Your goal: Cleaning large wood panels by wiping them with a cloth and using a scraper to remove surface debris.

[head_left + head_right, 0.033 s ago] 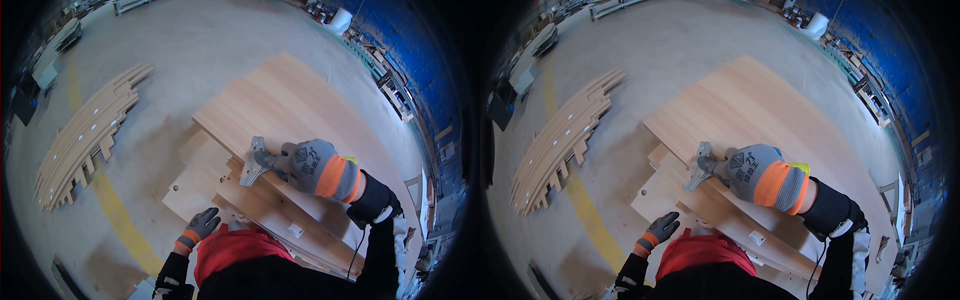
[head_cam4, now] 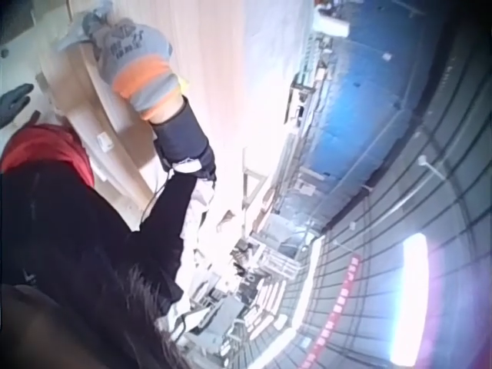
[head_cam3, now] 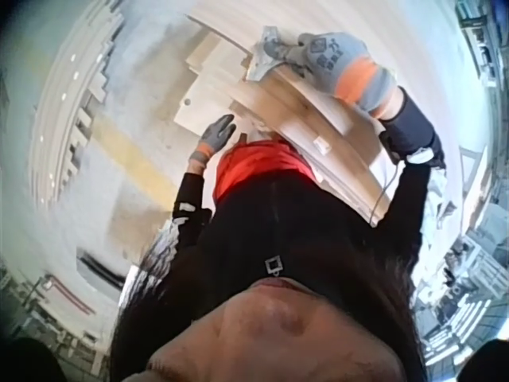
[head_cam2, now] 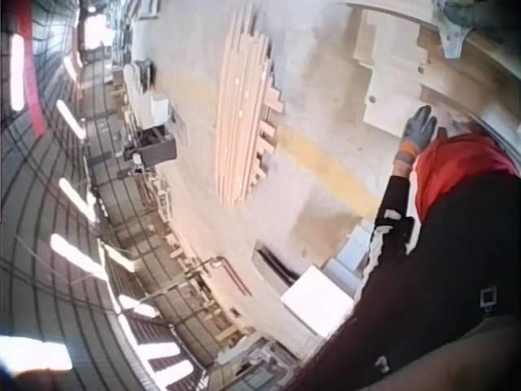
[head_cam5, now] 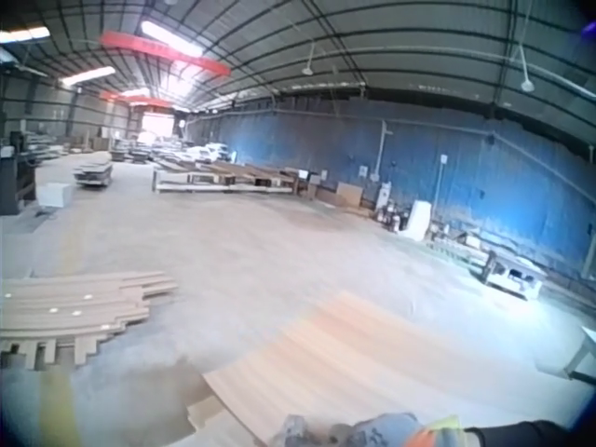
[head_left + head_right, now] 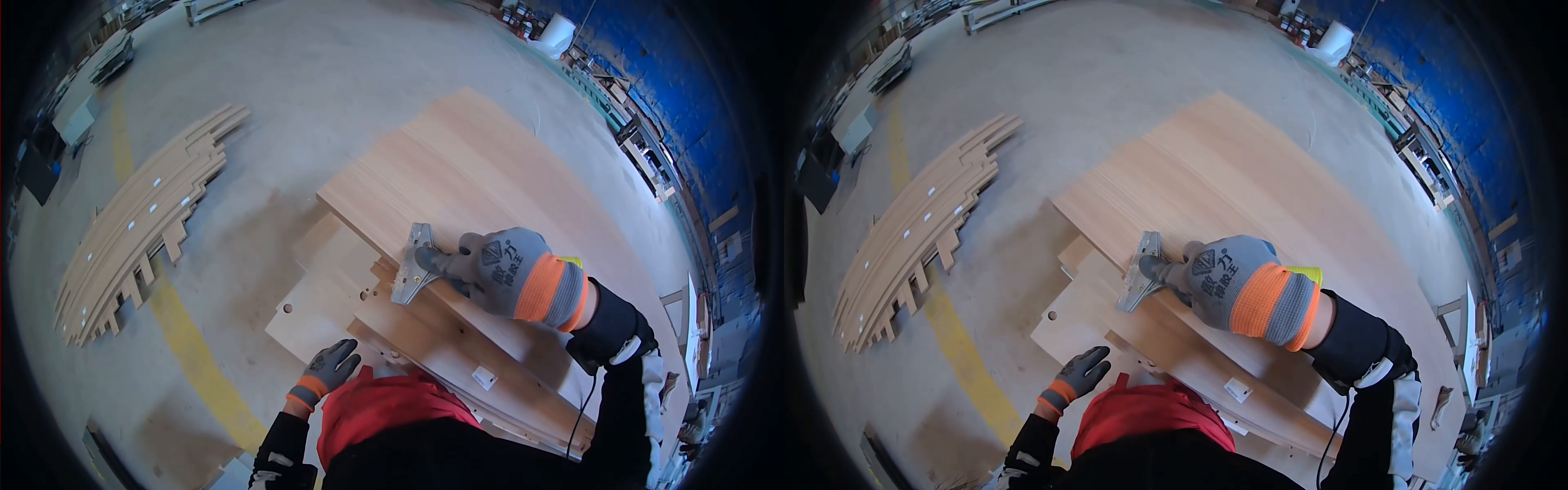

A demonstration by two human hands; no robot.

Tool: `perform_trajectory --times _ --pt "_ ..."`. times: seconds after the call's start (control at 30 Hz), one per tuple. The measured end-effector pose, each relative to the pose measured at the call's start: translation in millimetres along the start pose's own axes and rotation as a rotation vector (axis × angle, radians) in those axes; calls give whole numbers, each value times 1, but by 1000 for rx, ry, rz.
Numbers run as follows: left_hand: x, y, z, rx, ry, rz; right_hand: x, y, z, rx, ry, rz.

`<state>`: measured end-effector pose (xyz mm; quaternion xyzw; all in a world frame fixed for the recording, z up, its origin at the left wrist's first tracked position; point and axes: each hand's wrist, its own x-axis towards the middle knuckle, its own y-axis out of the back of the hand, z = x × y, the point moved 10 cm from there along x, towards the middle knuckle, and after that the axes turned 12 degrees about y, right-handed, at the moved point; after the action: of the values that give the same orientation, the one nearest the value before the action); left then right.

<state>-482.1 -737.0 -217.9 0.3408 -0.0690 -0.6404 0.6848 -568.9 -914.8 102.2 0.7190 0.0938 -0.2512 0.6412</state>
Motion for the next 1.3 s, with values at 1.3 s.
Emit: perform_trajectory --times 1.3 --pt "33 57 -8 -125 -131 58 103 62 4 176 -105 220"
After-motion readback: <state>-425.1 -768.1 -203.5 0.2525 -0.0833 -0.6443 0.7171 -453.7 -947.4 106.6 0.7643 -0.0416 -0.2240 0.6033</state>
